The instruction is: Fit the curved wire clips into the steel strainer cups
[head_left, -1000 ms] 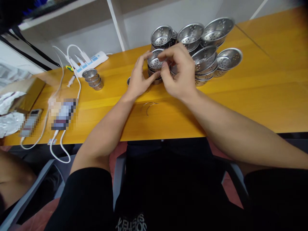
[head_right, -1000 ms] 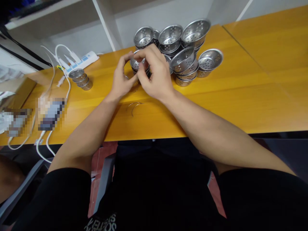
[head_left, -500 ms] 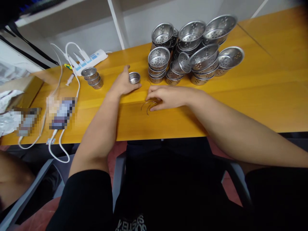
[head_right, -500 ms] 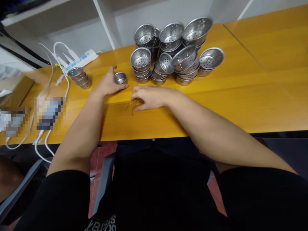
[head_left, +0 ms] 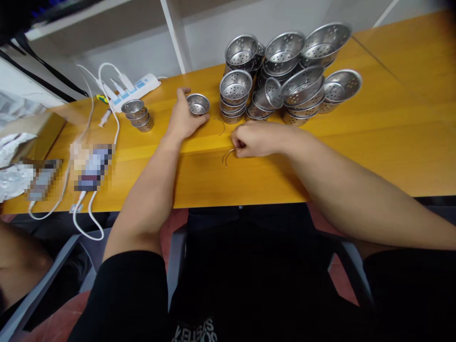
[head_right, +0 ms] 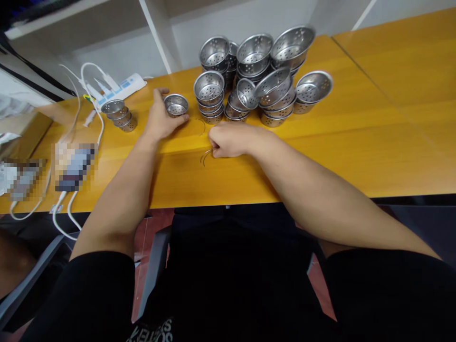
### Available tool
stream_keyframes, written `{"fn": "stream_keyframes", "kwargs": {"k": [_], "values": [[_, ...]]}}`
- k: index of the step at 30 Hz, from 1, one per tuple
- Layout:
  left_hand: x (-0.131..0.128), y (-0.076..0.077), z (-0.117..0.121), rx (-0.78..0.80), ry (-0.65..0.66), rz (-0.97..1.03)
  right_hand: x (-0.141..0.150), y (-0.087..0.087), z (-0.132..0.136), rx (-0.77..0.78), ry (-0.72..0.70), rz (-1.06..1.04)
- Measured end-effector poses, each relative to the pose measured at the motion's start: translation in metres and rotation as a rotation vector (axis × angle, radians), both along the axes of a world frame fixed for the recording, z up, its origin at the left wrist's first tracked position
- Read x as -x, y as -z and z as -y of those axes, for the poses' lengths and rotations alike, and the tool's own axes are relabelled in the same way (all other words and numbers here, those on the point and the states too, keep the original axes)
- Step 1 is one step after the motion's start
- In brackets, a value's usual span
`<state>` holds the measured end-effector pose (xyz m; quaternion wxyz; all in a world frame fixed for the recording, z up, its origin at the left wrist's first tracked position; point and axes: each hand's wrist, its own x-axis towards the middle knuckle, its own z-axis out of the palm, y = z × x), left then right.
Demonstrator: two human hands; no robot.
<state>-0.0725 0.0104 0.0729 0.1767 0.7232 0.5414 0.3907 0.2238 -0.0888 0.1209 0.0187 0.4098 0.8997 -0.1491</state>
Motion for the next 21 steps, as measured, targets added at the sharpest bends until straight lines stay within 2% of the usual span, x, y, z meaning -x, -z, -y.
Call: {"fn": "stream_keyframes", "kwargs": {"k": [7,12,16,21], "values": [[0.002,0.001,-0.014,-0.182,-0.046,0.114,-0.001,0.009,-0.007,-0.084,-0.019,-0.398],[-0.002,-0.002,-0.014,-0.169,-0.083,0.126,-0.001,0.021,-0.011,-0.165,-0.110,-0.592],[-0.003,0.003,-0.017,-0.186,-0.072,0.137,0.002,0.030,-0.014,-0.175,-0.067,-0.697],[-0.005,0.014,-0.022,-0.224,-0.085,0.137,0.004,0.040,-0.018,-0.210,-0.023,-0.720]]}}
